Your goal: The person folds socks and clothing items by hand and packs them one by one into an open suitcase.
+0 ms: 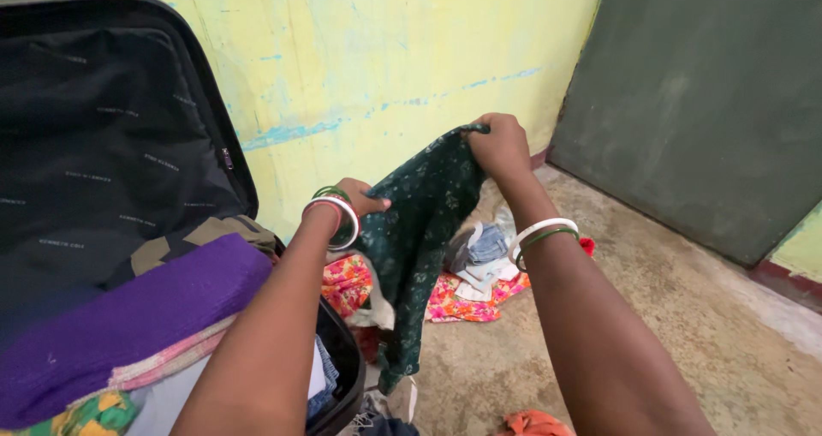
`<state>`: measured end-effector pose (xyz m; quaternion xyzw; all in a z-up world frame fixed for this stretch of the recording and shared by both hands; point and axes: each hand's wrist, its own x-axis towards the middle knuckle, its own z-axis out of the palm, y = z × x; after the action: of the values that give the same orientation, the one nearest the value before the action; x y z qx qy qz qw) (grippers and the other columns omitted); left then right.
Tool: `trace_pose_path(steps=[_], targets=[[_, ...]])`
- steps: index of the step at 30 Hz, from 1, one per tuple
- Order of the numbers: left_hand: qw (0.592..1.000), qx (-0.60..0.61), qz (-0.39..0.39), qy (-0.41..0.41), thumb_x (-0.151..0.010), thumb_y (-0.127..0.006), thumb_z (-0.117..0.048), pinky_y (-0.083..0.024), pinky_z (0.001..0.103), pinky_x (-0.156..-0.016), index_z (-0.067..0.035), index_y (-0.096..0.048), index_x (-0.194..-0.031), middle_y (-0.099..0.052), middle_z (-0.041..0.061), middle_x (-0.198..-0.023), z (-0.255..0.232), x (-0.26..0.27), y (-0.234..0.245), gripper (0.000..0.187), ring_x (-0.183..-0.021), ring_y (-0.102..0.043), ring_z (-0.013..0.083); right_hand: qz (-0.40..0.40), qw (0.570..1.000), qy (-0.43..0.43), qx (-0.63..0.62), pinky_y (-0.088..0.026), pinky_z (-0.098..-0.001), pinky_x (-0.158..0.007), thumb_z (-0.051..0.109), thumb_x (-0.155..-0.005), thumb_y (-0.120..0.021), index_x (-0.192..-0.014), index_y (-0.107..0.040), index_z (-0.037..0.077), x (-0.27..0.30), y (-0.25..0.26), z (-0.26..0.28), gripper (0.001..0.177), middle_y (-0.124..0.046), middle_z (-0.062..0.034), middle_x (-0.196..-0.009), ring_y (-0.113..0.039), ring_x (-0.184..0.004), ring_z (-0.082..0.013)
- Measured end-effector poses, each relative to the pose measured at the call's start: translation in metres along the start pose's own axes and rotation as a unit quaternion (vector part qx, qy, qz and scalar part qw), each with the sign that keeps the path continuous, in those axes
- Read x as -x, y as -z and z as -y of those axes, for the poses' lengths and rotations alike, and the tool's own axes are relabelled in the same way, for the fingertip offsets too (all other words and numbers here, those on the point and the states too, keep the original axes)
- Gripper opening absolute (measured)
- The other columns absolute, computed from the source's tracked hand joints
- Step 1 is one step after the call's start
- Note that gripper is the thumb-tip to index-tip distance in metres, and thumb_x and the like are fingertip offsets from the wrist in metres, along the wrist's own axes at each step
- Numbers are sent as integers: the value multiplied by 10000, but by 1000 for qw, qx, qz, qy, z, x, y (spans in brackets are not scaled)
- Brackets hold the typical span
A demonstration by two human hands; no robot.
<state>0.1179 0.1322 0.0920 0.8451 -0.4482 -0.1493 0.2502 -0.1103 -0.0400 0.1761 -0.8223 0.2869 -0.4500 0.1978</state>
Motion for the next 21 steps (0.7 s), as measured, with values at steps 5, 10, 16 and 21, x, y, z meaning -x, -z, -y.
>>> trace_pose_path(steps=[5, 10, 16, 21], targets=[[984, -94, -33, -149, -984, -534, -691, -499, 461, -912, -10, -795, -1022, -736, 220, -1011, -38, -20, 17, 730, -960, -665, 351, 124, 992, -31, -16, -533, -377, -651, 296, -776, -863, -869, -739, -38, 1, 8, 13, 369, -707, -151, -720, -698, -677, -232], [985, 124, -70, -97, -880, -717, -393, -537, 407, -814, -20, -769, -1006, -761, 160, -920, -74, -17, 9, 397, -853, -698, 261, 226, 958, -27, -177, -527, -319, -696, 235, -789, -844, -990, -756, -51, 9, -15, 22, 360, -739, -74, -847, -651, -770, -140], [951, 226, -72, -200, -824, -739, -120, -535, 280, -806, -78, -787, -1053, -786, 69, -927, -84, -2, 11, 237, -859, -679, 105, 203, 959, -9, -200, -504, -311, -866, 171, -756, -892, -1351, -521, -59, 7, -25, 19, 738, -663, -168, -1176, -624, -1024, -162], [955, 208, -4, -212, -860, -743, -138, -527, 269, -841, -132, -776, -1144, -787, 16, -955, -80, 12, 24, 286, -885, -679, 81, 217, 966, 65, -125, -456, -344, -894, 160, -719, -952, -1400, -438, -8, 9, -13, 17, 870, -601, -177, -1241, -554, -1062, -178]])
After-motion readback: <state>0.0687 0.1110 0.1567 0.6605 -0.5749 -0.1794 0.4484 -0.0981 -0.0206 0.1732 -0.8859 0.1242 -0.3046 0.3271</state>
